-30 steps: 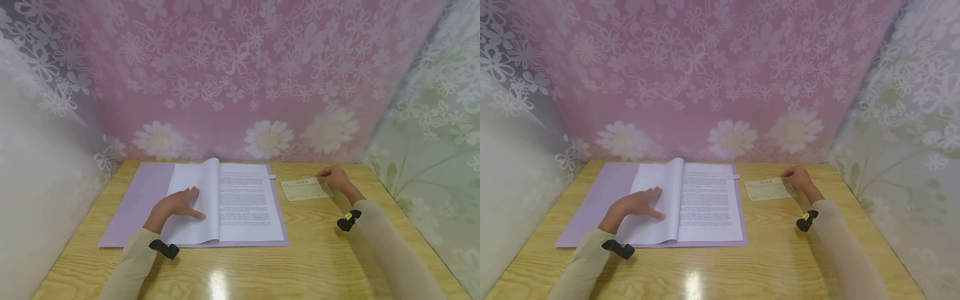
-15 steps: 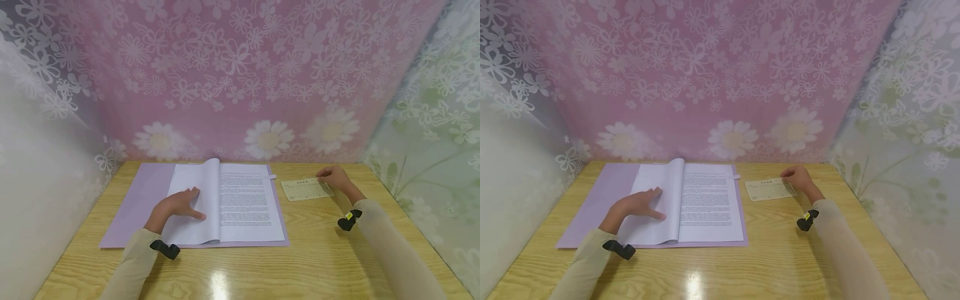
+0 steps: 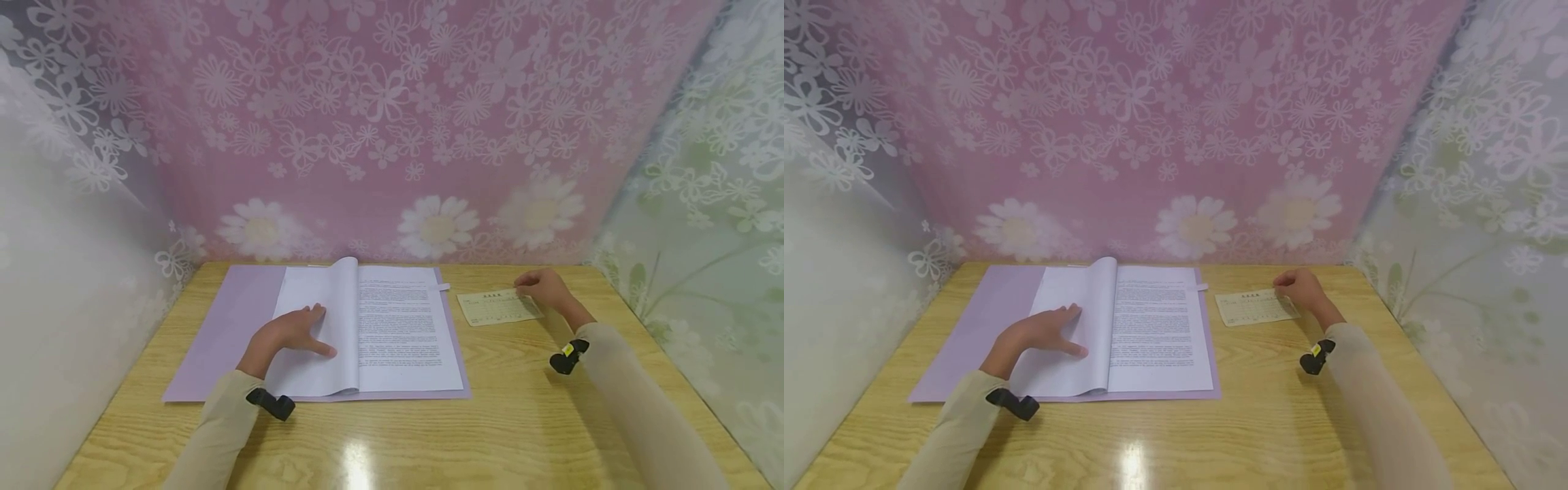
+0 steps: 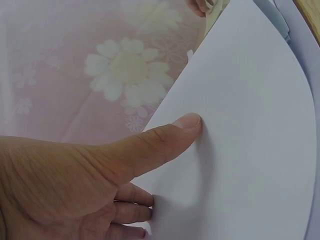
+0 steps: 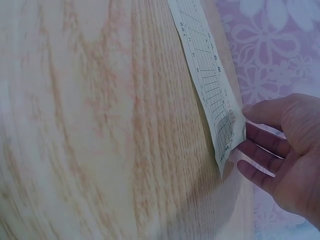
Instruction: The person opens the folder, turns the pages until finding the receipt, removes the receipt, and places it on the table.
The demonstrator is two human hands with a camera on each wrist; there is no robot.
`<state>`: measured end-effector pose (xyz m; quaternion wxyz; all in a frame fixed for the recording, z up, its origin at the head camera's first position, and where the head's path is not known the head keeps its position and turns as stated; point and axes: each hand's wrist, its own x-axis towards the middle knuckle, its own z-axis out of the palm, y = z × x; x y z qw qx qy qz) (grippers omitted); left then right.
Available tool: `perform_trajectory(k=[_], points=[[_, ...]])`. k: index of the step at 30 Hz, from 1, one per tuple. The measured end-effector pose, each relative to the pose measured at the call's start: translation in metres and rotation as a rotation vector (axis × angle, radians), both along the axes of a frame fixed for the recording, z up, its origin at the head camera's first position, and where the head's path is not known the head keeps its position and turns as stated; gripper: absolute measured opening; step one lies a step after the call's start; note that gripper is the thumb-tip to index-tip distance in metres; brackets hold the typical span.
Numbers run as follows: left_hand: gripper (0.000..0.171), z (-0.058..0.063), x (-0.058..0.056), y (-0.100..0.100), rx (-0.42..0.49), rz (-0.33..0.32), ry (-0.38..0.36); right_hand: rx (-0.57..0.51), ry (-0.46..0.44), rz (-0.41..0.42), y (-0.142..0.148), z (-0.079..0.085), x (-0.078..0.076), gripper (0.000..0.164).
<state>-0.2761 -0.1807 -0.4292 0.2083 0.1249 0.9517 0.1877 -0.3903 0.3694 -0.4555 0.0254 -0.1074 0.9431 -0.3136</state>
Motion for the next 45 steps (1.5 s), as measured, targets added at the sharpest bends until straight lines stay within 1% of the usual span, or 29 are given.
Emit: perform_trajectory(k=[4, 9, 14, 19, 24, 27, 31, 35, 37, 39, 41, 43, 45], points=[[0.115, -0.001, -0.002, 0.001, 0.013, 0.010, -0.011, 0.008, 0.001, 0.016, 0.000, 0.001, -0.002, 0.031], [0.117, -0.005, -0.005, 0.001, 0.033, 0.022, -0.015, 0.014, 0.020, 0.014, 0.000, 0.000, -0.005, 0.030], [0.120, -0.009, -0.009, -0.001, 0.034, 0.002, 0.013, 0.020, 0.035, 0.016, -0.001, 0.000, -0.010, 0.031], [0.120, -0.011, -0.013, -0.005, 0.044, -0.020, 0.031, 0.020, 0.035, 0.037, -0.005, 0.005, -0.009, 0.034], [0.117, -0.005, -0.016, -0.008, 0.025, -0.051, 0.057, 0.021, 0.048, 0.057, -0.011, 0.012, -0.008, 0.035], [0.116, 0.002, -0.018, -0.010, 0.009, -0.073, 0.069, 0.013, 0.038, 0.067, -0.016, 0.019, -0.008, 0.037], [0.111, 0.016, -0.021, -0.012, -0.023, -0.099, 0.078, -0.002, 0.052, 0.097, -0.024, 0.030, -0.012, 0.041], [0.103, 0.032, -0.027, -0.013, -0.065, -0.100, 0.098, -0.018, 0.102, 0.117, -0.037, 0.047, -0.018, 0.039], [0.099, 0.042, -0.031, -0.014, -0.062, -0.087, 0.114, -0.032, 0.125, 0.114, -0.047, 0.059, -0.021, 0.039], [0.097, 0.052, -0.037, -0.015, -0.031, -0.070, 0.153, -0.052, 0.162, 0.113, -0.058, 0.071, -0.024, 0.041], [0.095, 0.062, -0.044, -0.015, 0.012, -0.045, 0.208, -0.084, 0.201, 0.113, -0.071, 0.084, -0.027, 0.043], [0.092, 0.071, -0.052, -0.013, 0.064, -0.026, 0.282, -0.120, 0.238, 0.110, -0.087, 0.097, -0.029, 0.048], [0.088, 0.080, -0.060, -0.010, 0.119, -0.008, 0.375, -0.164, 0.264, 0.105, -0.106, 0.107, -0.028, 0.053]])
